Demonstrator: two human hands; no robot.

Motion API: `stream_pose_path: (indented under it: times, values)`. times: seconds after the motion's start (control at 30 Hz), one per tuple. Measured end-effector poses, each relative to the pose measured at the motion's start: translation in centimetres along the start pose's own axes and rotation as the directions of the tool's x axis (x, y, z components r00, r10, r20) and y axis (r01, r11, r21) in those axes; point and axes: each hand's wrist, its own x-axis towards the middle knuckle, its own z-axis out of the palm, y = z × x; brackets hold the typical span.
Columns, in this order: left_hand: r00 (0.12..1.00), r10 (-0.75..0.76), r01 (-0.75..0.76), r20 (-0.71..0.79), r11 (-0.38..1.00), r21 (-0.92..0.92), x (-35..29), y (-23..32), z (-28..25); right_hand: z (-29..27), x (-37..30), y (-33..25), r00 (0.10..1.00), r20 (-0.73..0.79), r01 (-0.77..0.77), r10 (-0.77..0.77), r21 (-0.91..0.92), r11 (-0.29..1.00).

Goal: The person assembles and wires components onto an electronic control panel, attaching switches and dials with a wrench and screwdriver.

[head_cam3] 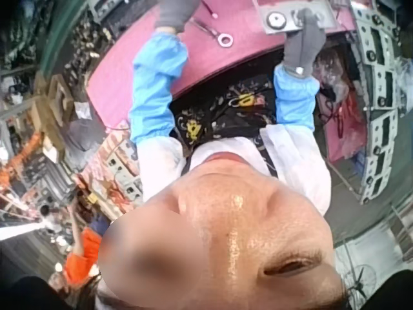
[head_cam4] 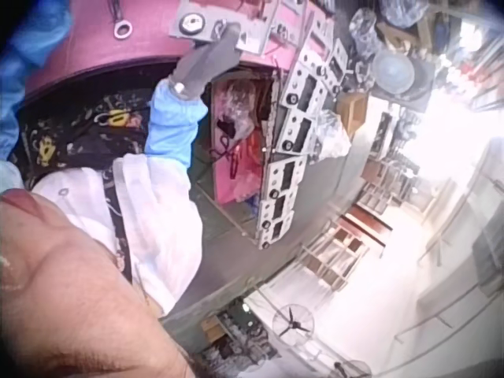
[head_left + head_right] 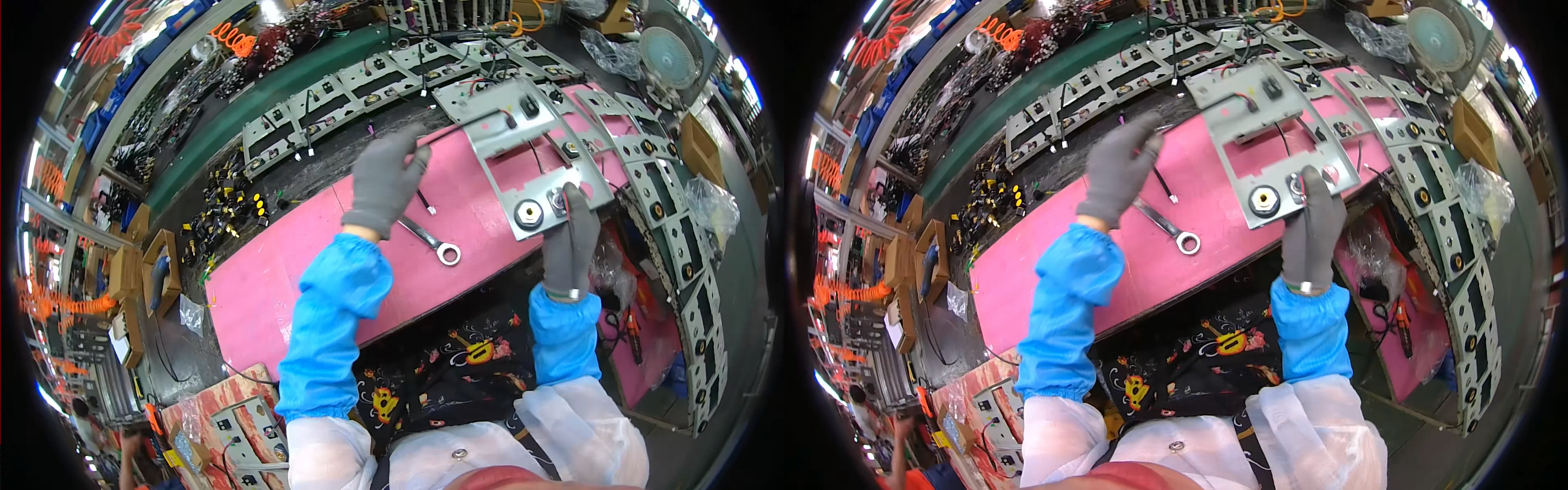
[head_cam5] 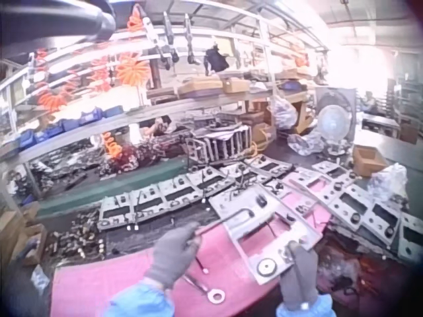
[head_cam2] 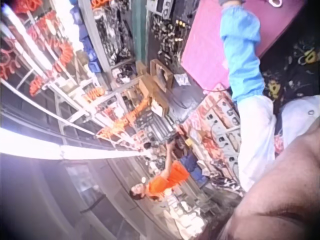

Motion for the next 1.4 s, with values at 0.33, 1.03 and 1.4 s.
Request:
stream_pose_path:
  times: [0.33, 1.03, 1.4]
  values:
    - [0.951, -0.271, 0.175, 0.146, 0.865, 0.470, -3.7, -4.4, 1.9, 1.5, -1.4, 0.0, 0.946, 0.162, -0.299, 0.282, 0.092, 0.950]
    - [0.899, -0.401, 0.421, -0.175, 0.902, 0.097, -10.0, -4.6, -0.1, 1.6, 5.6, 2.5, 0.688, 0.376, -0.425, 0.621, -0.484, 0.765]
    - [0.985, -0.087, 0.130, -0.147, 0.943, 0.306, -9.4, -3.0, -0.2, -8.0, 28.4, -4.2, 0.891, 0.390, 0.351, -0.233, -0.916, -0.192]
